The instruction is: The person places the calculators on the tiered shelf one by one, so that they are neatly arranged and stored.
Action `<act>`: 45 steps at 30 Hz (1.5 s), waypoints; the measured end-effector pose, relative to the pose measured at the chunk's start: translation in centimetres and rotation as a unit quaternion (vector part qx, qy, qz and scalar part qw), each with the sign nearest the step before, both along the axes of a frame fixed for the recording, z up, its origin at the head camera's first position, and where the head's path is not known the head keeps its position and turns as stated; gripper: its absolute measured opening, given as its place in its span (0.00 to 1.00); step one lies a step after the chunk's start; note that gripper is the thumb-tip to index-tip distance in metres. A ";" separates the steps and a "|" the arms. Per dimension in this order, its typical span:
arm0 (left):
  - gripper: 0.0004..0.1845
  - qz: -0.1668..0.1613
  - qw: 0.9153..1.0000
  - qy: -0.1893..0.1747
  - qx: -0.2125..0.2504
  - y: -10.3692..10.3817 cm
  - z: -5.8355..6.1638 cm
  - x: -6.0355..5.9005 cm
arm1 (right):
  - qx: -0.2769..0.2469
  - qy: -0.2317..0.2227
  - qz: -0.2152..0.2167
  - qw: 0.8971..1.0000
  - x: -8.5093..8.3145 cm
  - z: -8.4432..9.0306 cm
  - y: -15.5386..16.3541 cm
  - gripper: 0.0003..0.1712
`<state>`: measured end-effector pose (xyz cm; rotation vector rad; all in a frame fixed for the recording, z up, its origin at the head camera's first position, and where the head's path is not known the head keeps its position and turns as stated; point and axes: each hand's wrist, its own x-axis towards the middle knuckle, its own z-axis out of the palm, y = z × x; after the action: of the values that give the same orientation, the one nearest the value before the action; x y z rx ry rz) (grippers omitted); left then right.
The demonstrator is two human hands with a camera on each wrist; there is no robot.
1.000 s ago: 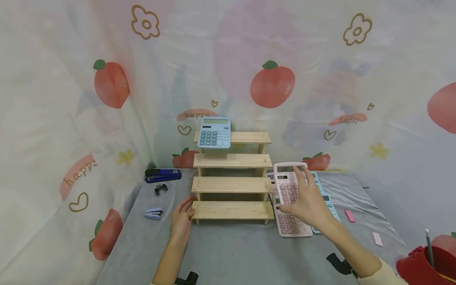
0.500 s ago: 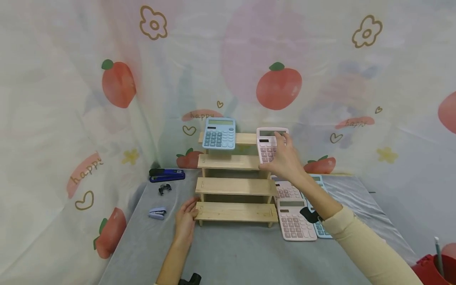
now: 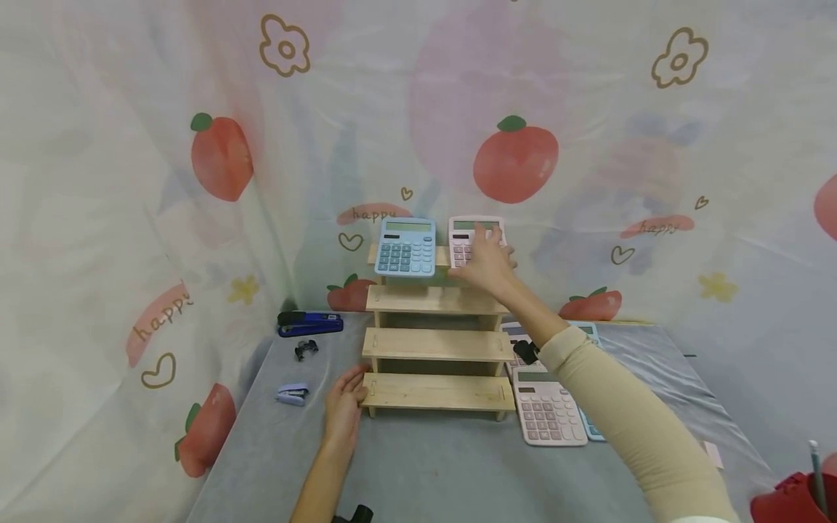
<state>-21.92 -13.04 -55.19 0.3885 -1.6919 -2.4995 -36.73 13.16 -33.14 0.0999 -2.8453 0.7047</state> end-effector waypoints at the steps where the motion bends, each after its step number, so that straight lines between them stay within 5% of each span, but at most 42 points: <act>1: 0.30 0.001 1.000 0.000 0.000 0.0 0.0 0.0 | 0.004 -0.002 -0.003 1.000 -0.2 -0.1 -0.1 0.70; 13: 0.28 0.012 1.000 0.008 -0.003 0.3 -0.3 -0.2 | 0.008 0.034 0.019 0.999 -0.4 -1.5 1.0 0.66; 25: 0.28 0.015 1.000 0.008 0.002 0.3 -0.1 0.0 | -0.010 0.085 0.084 0.993 8.5 -4.2 6.7 0.54; 35: 0.28 0.006 1.000 -0.012 -0.001 -0.1 0.2 0.0 | 0.018 0.057 0.055 0.997 14.4 -9.5 13.6 0.51; 45: 0.28 -0.003 1.000 -0.011 -0.004 0.0 0.2 0.3 | 0.046 0.017 0.043 0.998 17.9 -17.9 21.7 0.57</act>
<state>-21.63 -13.06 -54.96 0.4113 -1.7133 -2.5012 -18.79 34.83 -51.08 0.2484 -2.8552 0.5827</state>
